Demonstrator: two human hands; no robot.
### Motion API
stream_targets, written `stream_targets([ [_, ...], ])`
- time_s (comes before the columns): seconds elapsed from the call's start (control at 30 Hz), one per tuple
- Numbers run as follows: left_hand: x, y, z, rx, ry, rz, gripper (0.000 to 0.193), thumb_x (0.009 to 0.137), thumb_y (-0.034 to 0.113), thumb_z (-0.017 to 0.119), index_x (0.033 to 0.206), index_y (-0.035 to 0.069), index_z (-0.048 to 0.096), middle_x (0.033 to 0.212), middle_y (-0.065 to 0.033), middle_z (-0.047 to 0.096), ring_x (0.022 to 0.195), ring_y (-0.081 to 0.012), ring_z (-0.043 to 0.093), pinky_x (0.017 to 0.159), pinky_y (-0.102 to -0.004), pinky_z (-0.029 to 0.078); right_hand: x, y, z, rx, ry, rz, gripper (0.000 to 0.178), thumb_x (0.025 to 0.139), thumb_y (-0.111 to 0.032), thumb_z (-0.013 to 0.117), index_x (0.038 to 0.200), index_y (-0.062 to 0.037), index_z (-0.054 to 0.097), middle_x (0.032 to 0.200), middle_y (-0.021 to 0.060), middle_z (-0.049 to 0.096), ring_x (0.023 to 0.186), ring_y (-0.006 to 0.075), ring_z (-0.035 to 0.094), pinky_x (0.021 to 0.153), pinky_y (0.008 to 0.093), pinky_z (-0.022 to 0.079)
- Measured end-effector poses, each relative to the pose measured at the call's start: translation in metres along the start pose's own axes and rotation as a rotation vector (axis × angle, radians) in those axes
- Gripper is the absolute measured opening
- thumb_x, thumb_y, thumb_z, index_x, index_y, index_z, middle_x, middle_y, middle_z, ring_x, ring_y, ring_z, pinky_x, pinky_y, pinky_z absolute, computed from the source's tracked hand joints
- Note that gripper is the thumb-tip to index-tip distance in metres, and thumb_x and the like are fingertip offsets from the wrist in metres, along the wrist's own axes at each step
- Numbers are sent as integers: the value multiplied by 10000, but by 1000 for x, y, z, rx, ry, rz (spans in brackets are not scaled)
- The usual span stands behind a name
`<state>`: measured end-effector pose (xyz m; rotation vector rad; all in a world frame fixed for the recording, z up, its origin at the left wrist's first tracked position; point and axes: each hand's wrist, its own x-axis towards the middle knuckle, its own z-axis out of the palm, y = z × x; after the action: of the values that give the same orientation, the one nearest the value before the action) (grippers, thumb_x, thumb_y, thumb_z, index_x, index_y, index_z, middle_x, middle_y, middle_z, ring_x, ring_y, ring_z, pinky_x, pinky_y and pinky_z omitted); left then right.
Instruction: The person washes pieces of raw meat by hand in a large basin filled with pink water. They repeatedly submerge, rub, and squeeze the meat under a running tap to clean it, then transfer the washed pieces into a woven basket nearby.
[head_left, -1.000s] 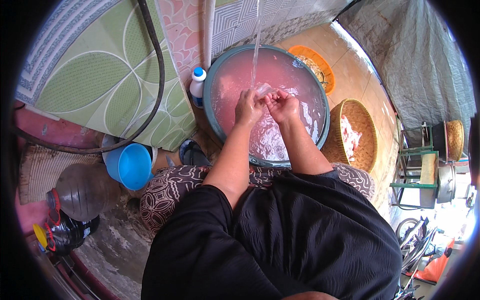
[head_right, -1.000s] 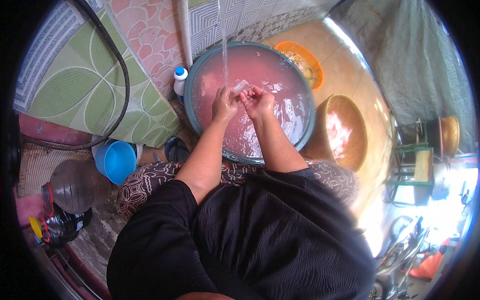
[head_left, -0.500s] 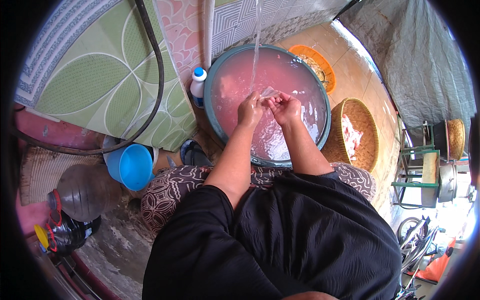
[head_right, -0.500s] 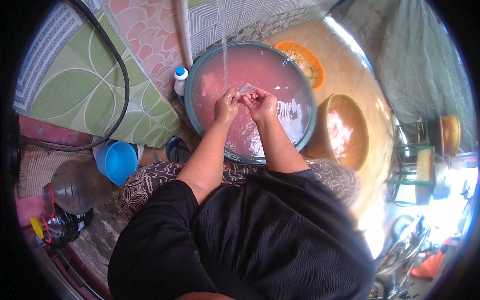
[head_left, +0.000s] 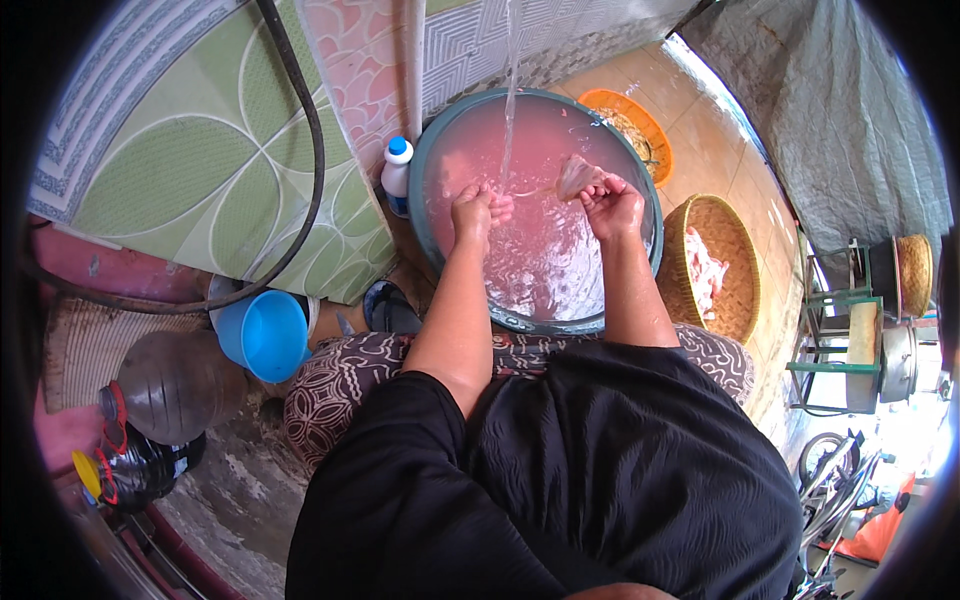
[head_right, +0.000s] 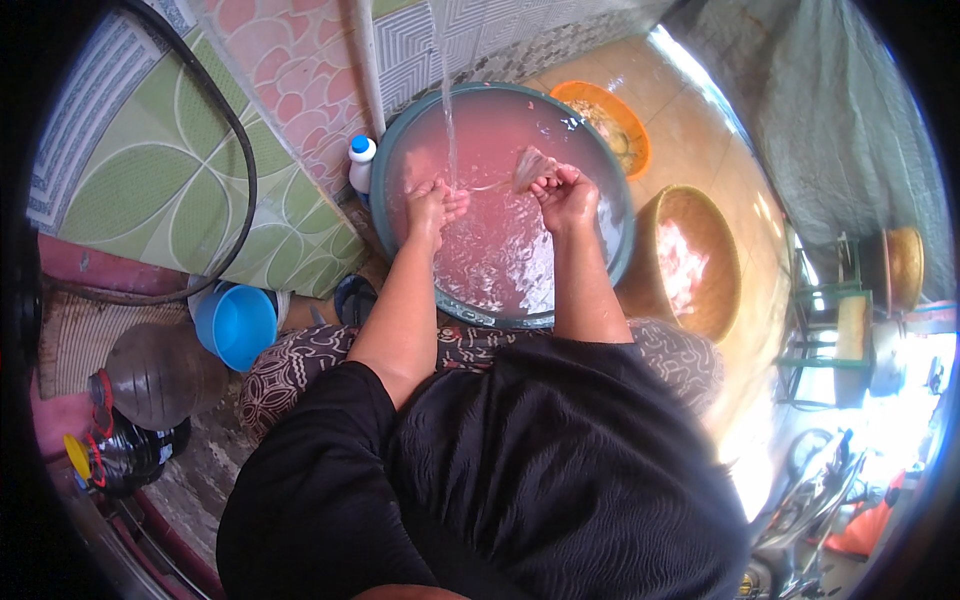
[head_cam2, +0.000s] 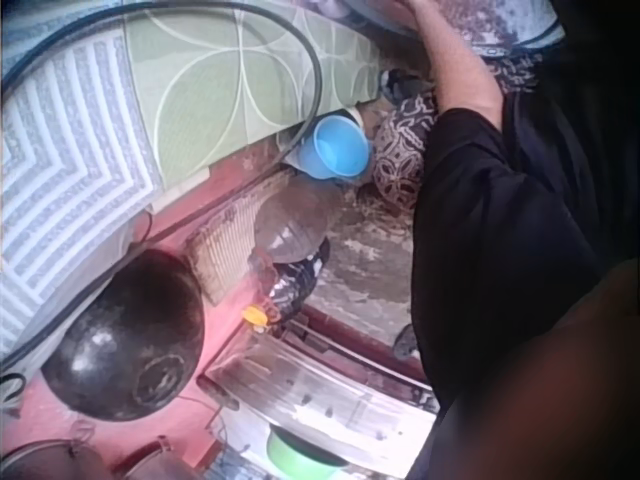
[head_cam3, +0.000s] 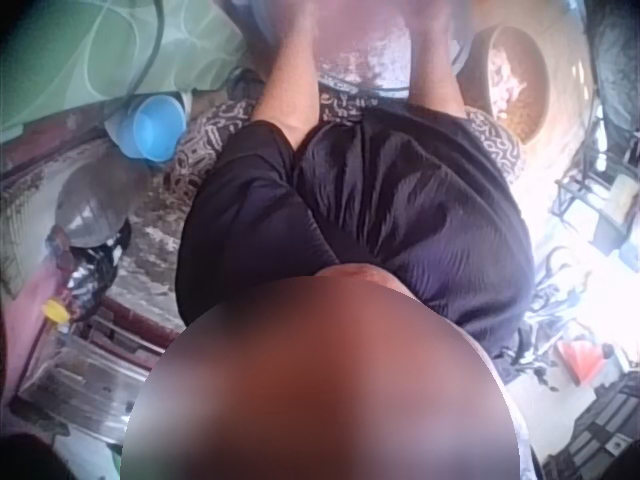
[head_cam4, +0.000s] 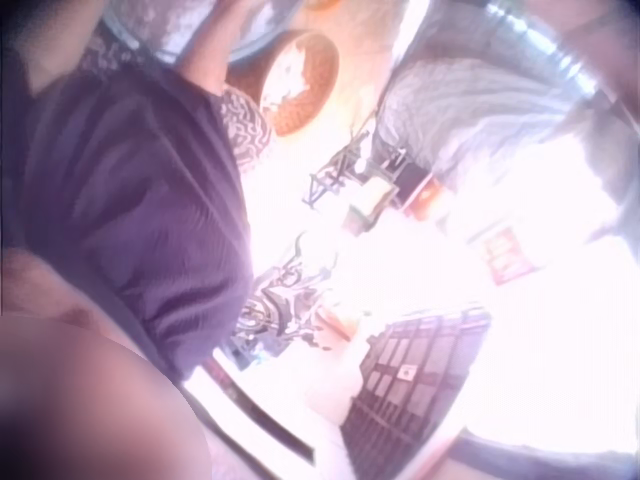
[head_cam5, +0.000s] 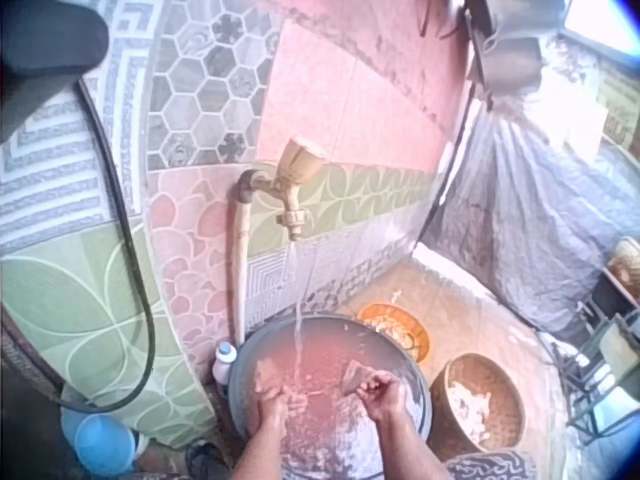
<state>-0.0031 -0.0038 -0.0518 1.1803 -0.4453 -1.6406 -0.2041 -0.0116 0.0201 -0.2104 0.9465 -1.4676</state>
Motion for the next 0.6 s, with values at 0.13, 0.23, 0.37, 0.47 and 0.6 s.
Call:
stream_targets([
  [0.13, -3, -6, 8, 60, -96, -141, 363, 930, 317, 352, 1030, -3, 493, 852, -181, 612, 767, -266, 609, 701, -359, 502, -6, 2, 8, 53, -58, 76, 134, 761, -122, 393, 689, -39, 468, 588, 89, 468, 551, 244, 512, 548, 359, 489],
  [0.23, -5, -3, 17, -105, -282, -306, 399, 919, 344, 366, 1089, 8, 499, 877, -164, 608, 768, -270, 597, 721, -358, 486, -8, 16, 8, 115, -30, 179, 154, 765, -136, 392, 698, -30, 482, 595, 93, 487, 550, 243, 515, 558, 355, 494],
  [0.37, 1, -12, 18, -317, -504, -304, 350, 900, 304, 410, 1105, 35, 500, 941, -141, 597, 797, -251, 589, 722, -342, 473, -14, 44, 8, 35, -13, 344, 189, 774, -143, 353, 702, -39, 493, 607, 105, 512, 551, 238, 522, 560, 352, 504],
  [0.47, 2, -20, 19, -387, -268, -178, 287, 877, 204, 450, 1088, 17, 502, 948, -142, 581, 851, -239, 582, 718, -329, 476, -20, 57, 5, -11, -25, 347, 184, 767, -149, 359, 716, -40, 498, 633, 109, 517, 548, 239, 516, 551, 357, 496],
  [0.6, 26, -27, 8, -597, 67, -31, 248, 854, 91, 470, 1079, -10, 498, 993, -136, 560, 863, -223, 585, 728, -333, 479, -23, 65, 2, -37, 22, 342, 172, 758, -153, 364, 707, -50, 492, 620, 88, 489, 559, 235, 506, 546, 353, 473],
])
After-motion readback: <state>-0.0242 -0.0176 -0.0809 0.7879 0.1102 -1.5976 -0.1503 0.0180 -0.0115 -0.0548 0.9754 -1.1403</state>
